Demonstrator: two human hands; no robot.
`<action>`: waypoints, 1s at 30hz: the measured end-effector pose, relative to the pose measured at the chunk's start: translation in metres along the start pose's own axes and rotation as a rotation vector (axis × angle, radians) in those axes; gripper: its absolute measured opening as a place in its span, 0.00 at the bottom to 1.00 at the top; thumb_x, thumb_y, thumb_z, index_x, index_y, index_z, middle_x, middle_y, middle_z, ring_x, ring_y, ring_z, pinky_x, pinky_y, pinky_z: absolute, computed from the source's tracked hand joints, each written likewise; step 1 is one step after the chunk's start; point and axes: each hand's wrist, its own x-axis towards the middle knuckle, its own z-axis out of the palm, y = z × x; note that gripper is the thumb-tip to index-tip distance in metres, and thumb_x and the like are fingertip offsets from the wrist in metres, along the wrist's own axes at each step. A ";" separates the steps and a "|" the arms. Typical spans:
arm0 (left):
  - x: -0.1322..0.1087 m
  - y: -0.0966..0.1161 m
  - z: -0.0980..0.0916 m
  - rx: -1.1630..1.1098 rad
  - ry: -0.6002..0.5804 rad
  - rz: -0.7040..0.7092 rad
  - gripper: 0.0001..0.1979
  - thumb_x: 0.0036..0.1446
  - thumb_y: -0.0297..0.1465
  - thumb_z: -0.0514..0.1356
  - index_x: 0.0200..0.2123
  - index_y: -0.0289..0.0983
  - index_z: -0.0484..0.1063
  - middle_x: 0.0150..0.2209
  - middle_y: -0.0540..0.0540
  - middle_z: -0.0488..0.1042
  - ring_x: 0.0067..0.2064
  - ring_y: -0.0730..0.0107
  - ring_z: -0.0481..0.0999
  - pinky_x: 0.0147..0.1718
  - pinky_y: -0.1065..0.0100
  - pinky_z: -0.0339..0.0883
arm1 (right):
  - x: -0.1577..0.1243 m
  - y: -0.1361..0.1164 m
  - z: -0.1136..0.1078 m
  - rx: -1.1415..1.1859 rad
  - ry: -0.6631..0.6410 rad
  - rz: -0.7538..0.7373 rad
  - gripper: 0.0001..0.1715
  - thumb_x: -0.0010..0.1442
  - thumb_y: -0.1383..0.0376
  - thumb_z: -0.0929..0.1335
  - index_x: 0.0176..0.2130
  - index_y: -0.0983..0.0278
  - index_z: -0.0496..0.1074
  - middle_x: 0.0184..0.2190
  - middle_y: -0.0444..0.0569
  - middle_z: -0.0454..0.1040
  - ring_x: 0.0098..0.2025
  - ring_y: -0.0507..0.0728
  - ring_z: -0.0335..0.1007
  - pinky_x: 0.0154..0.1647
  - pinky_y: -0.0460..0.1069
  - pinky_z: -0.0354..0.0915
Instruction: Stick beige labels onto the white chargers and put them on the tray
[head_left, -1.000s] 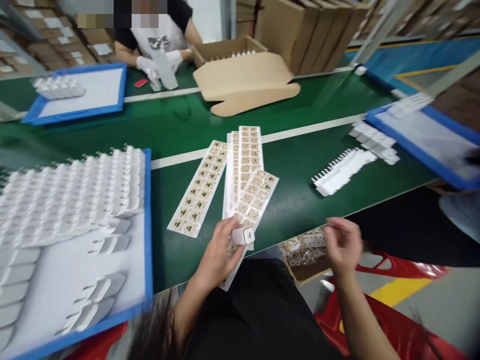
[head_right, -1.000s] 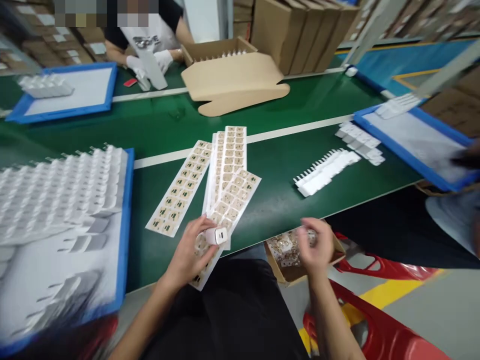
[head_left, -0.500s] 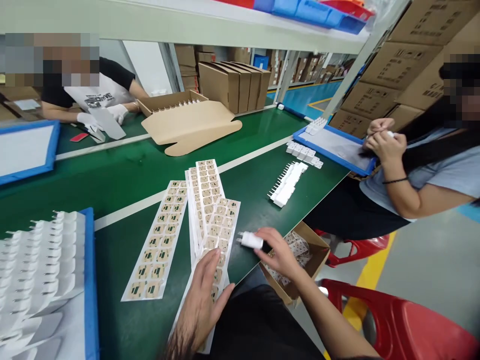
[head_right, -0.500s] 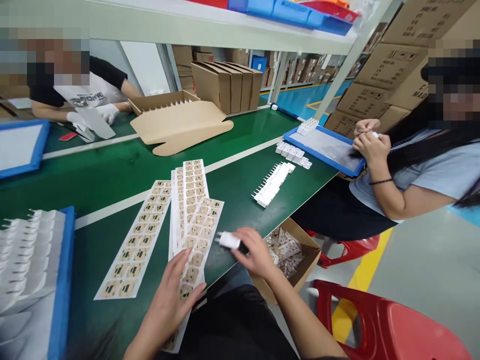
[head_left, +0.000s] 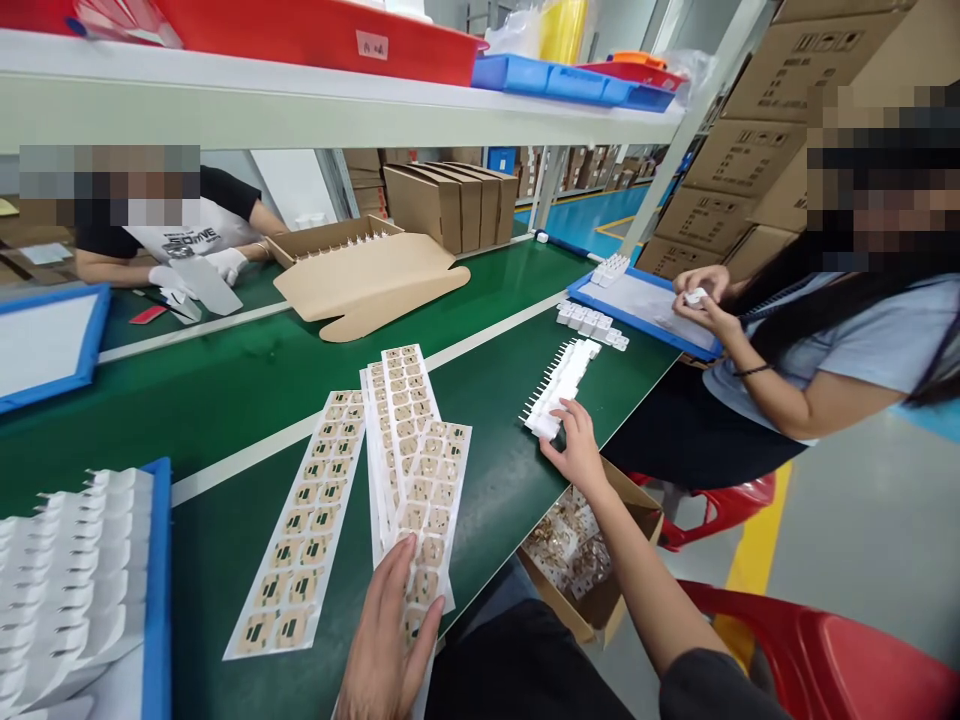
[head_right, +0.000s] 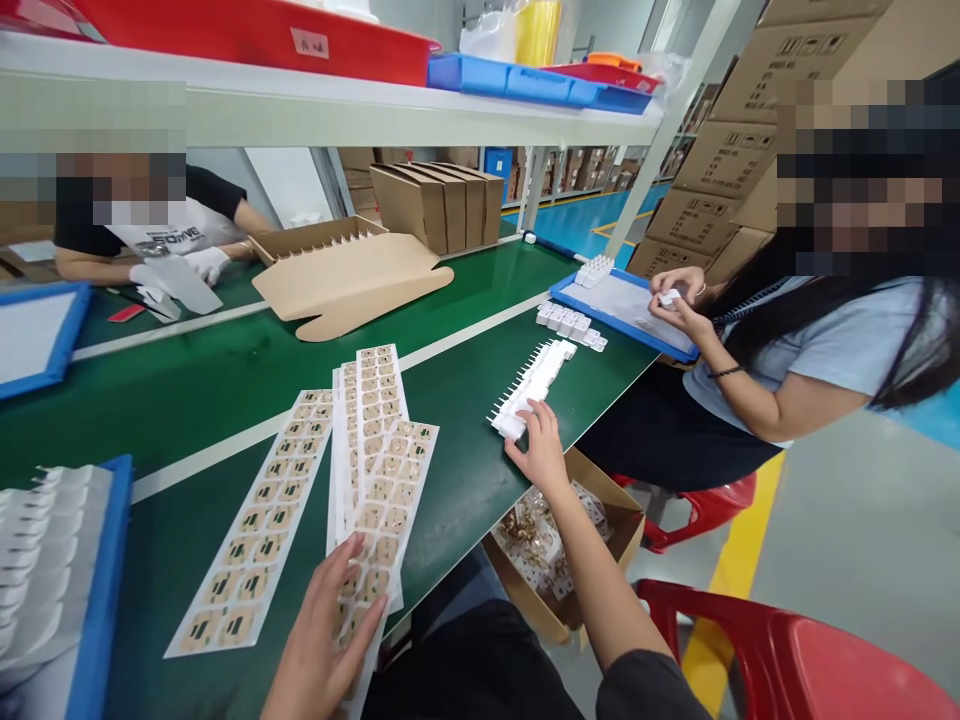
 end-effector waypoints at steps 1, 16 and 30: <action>-0.001 -0.001 0.000 -0.002 -0.006 0.002 0.29 0.70 0.37 0.56 0.71 0.44 0.56 0.64 0.35 0.70 0.62 0.48 0.76 0.58 0.48 0.76 | 0.002 0.002 0.001 -0.003 -0.003 0.007 0.20 0.62 0.61 0.69 0.53 0.61 0.68 0.62 0.62 0.66 0.68 0.72 0.57 0.65 0.70 0.63; 0.001 0.001 -0.026 0.116 -0.059 0.029 0.26 0.68 0.34 0.57 0.68 0.42 0.60 0.61 0.37 0.73 0.62 0.53 0.76 0.56 0.54 0.77 | 0.039 0.018 0.016 -0.115 0.026 0.046 0.24 0.63 0.52 0.69 0.52 0.65 0.70 0.59 0.66 0.67 0.64 0.73 0.59 0.64 0.69 0.62; -0.066 0.024 -0.129 -0.064 -0.252 -0.647 0.15 0.67 0.39 0.56 0.33 0.39 0.78 0.28 0.49 0.80 0.29 0.68 0.78 0.30 0.72 0.67 | -0.048 -0.219 0.013 0.680 -0.505 -0.632 0.19 0.66 0.70 0.68 0.55 0.57 0.73 0.50 0.53 0.79 0.54 0.63 0.74 0.56 0.62 0.69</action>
